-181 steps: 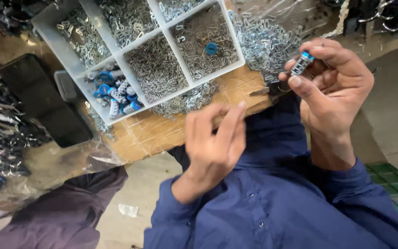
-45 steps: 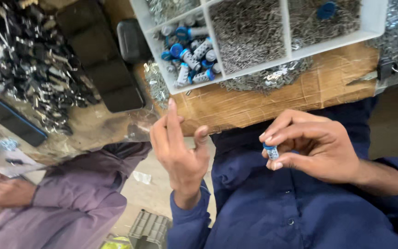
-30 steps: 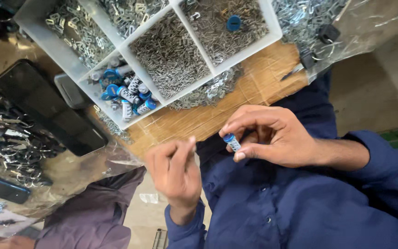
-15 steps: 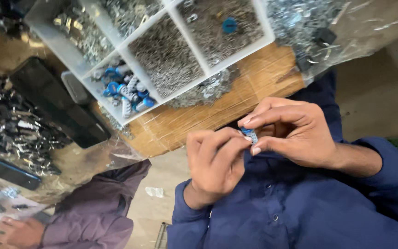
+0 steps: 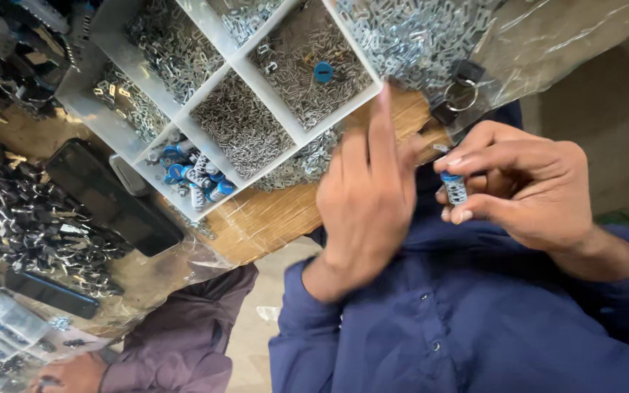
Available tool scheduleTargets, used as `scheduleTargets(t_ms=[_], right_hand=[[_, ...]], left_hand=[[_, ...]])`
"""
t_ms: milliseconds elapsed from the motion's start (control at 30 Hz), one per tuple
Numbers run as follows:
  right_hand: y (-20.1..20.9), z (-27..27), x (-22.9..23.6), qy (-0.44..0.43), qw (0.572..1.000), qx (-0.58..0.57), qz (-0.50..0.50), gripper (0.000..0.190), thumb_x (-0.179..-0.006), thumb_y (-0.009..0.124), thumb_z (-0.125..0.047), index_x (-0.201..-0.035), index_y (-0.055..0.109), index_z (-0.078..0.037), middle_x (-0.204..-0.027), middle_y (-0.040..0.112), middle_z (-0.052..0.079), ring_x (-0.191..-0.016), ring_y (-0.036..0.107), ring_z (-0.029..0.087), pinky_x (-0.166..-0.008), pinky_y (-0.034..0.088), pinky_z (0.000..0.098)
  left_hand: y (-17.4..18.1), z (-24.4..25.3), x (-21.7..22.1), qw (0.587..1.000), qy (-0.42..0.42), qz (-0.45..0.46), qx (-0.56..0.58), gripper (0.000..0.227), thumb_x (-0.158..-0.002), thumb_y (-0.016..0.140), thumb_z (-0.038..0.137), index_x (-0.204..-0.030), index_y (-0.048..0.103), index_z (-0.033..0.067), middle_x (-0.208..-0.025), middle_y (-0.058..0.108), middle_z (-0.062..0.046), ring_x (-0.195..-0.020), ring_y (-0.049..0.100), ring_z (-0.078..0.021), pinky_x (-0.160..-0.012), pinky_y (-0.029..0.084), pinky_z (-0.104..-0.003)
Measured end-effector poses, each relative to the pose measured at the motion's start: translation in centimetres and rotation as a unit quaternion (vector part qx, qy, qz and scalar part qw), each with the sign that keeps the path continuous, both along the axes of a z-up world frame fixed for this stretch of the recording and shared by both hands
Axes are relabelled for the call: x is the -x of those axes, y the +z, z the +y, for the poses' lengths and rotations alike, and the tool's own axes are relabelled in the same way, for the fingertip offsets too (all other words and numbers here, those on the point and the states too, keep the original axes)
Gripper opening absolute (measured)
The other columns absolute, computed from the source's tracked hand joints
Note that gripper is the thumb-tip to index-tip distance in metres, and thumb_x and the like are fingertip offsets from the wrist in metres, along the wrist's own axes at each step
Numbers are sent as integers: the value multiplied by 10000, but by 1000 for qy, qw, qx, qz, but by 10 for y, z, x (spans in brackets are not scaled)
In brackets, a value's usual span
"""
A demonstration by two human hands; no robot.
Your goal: The person assembles small cylindrical key components by inserting metal pins into a blue-topped housing and placing the finished units into a compartmentalized tray. The hands repeatedly pick pins from a nearby pile, insert them into the housing, and deposit the completed assemblies into the tray.
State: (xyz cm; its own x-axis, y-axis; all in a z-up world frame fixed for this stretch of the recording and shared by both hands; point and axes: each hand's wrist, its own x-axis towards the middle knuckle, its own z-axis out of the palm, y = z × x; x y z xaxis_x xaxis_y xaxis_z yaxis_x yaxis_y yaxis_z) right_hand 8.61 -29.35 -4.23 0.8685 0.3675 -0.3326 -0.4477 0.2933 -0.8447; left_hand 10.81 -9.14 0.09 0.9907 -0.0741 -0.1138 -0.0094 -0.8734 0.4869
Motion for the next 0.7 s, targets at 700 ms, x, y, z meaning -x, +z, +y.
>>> scheduleTargets(t_ms=[700], right_hand=[[2,-20,-10,-17,999,36,-29,302,-843,743,146,-1130,673,79,-1160,651,230,-908,756,231,-791,699,319]], left_hand=[[4,2,26,999,-5,-31,14,424,-957,767,171,-1353,650,74,-1057,589,-126,-948,582,-312,-814,503,-403]])
